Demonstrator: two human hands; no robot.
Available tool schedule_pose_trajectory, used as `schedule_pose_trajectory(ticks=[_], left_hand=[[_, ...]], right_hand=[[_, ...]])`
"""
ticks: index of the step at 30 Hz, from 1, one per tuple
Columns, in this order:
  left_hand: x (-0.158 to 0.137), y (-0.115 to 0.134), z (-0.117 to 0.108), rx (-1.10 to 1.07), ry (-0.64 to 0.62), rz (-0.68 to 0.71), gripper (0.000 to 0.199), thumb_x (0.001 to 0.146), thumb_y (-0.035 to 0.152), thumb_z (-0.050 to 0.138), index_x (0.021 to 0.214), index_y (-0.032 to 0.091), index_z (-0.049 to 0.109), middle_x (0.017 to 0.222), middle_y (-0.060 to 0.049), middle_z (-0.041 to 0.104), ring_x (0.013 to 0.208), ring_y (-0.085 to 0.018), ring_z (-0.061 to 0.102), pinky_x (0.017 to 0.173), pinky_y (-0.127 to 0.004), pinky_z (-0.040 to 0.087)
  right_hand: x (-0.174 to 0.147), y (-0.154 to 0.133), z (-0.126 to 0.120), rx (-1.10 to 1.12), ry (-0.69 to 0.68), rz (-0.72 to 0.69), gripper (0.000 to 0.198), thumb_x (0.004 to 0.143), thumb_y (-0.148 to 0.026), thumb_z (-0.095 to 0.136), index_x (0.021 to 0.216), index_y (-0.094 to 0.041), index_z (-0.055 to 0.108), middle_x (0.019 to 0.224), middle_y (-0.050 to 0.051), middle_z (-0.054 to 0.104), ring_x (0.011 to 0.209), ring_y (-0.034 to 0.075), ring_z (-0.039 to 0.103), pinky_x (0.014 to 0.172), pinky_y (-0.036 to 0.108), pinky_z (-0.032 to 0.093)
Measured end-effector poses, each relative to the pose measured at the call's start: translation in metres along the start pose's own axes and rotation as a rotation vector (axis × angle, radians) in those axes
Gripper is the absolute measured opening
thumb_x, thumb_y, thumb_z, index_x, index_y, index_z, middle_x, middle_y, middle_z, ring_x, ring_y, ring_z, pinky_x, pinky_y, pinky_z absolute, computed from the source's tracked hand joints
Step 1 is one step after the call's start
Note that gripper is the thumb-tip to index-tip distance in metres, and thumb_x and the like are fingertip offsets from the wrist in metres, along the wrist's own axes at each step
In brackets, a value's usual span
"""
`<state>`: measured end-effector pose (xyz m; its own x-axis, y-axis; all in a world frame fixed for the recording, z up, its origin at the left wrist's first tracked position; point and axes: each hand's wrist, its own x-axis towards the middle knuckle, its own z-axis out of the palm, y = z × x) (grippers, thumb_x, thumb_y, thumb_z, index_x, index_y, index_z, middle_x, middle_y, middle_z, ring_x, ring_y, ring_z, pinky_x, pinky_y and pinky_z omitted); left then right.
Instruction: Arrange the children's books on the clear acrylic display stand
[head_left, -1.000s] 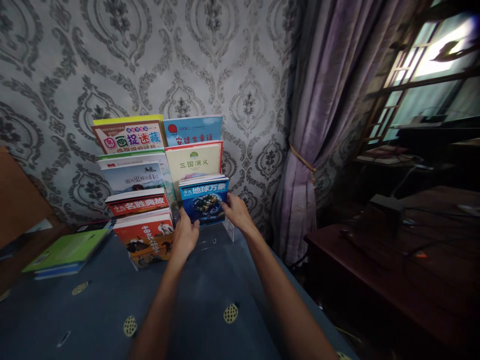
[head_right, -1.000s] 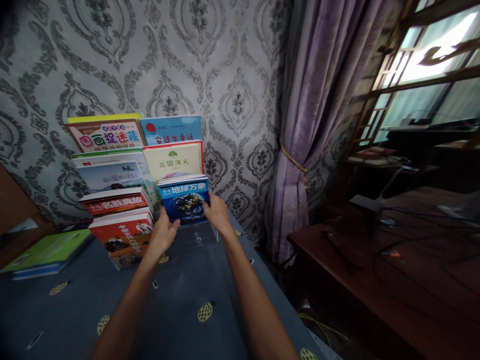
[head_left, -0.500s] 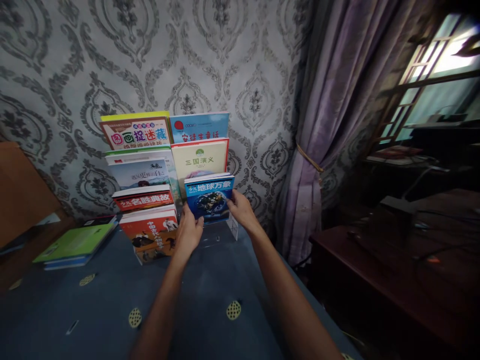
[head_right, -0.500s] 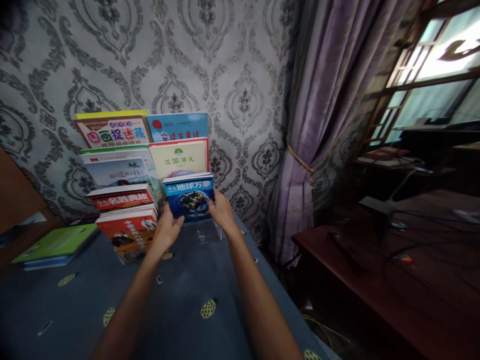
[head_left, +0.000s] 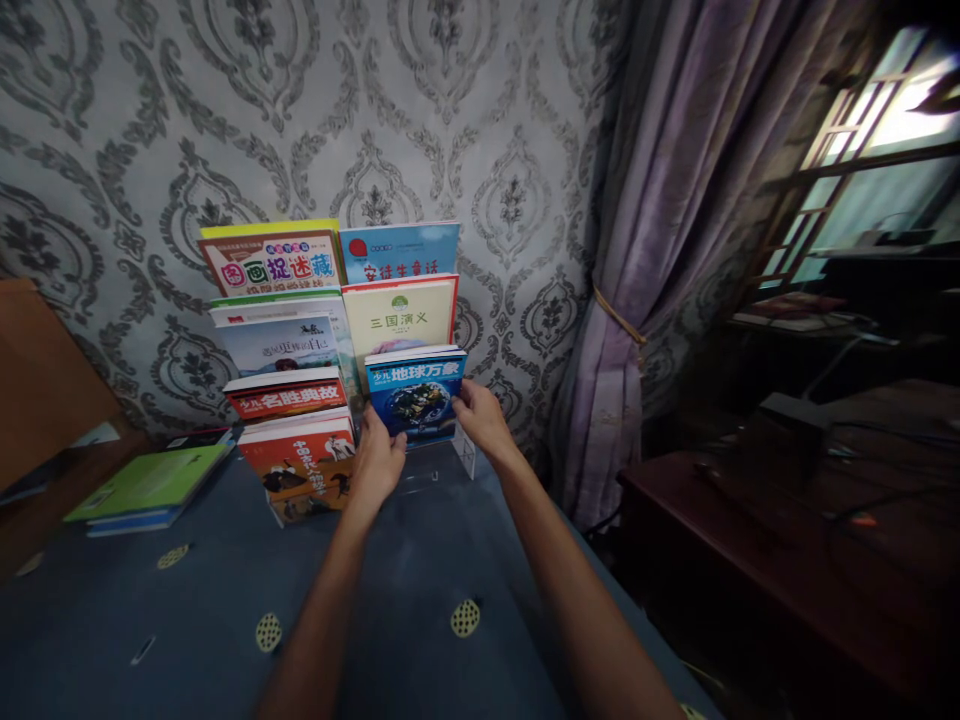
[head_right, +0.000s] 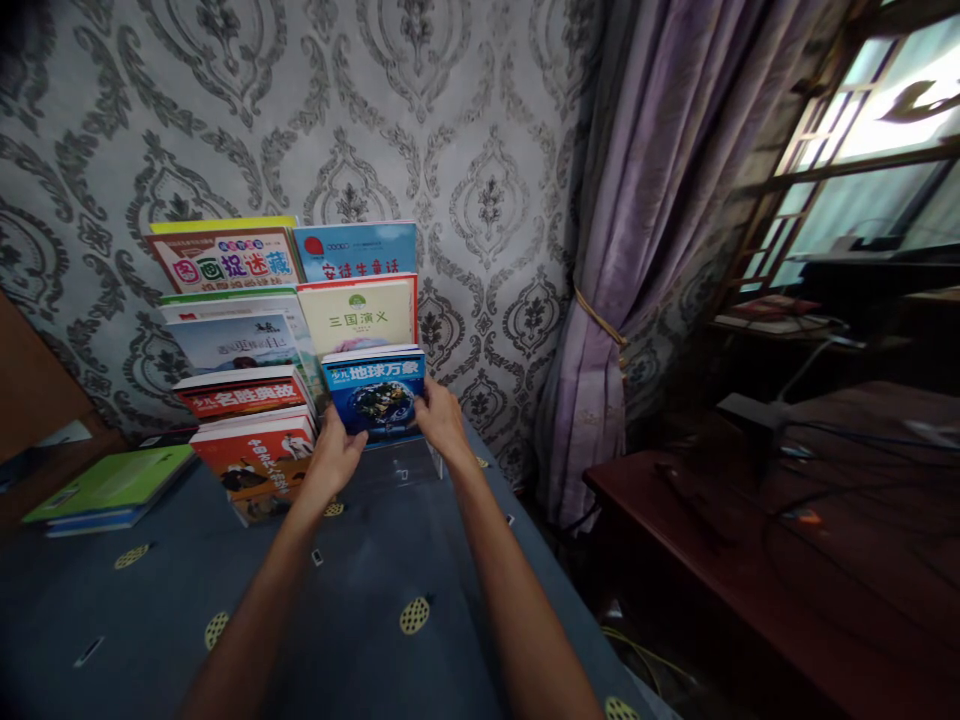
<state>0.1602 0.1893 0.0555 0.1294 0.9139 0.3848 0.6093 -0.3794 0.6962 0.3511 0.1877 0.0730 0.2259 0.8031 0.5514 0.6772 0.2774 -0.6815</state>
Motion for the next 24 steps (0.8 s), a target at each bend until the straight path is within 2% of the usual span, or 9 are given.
schedule_pose_trajectory(ticks=[6,13,19,24], left_hand=[[0.003,-0.007,0.001,-0.027,0.017,0.022,0.076,0.087,0.019,0.061,0.153,0.009,0.024,0.14,-0.023,0.056,0.12,-0.03,0.064,0.104,-0.044,0.051],[0.007,-0.019,0.01,-0.088,0.069,0.092,0.076,0.087,0.022,0.061,0.152,0.012,0.024,0.138,-0.02,0.057,0.125,-0.029,0.06,0.106,-0.046,0.049],[0.009,-0.023,0.011,-0.107,0.065,0.093,0.073,0.085,0.02,0.062,0.15,0.013,0.029,0.133,-0.018,0.06,0.123,-0.028,0.06,0.105,-0.044,0.05],[0.009,-0.021,0.007,-0.099,0.047,0.08,0.075,0.085,0.019,0.064,0.15,0.011,0.029,0.136,-0.02,0.058,0.122,-0.03,0.061,0.106,-0.046,0.049]], right_hand=[[0.001,0.002,0.002,0.031,-0.015,0.016,0.029,0.081,-0.013,0.05,0.099,-0.021,0.071,0.089,0.006,0.077,0.088,0.027,0.069,0.083,0.035,0.052],[0.002,0.004,0.001,-0.035,0.003,-0.048,0.028,0.081,-0.015,0.047,0.099,-0.02,0.068,0.088,0.006,0.074,0.083,0.025,0.067,0.076,0.031,0.048],[0.003,0.006,0.003,-0.024,0.017,-0.051,0.025,0.08,-0.017,0.045,0.093,-0.02,0.065,0.082,0.005,0.071,0.078,0.024,0.066,0.07,0.03,0.044],[0.002,0.005,0.003,-0.023,0.015,-0.046,0.024,0.079,-0.016,0.045,0.092,-0.021,0.065,0.078,0.004,0.07,0.075,0.023,0.065,0.069,0.03,0.044]])
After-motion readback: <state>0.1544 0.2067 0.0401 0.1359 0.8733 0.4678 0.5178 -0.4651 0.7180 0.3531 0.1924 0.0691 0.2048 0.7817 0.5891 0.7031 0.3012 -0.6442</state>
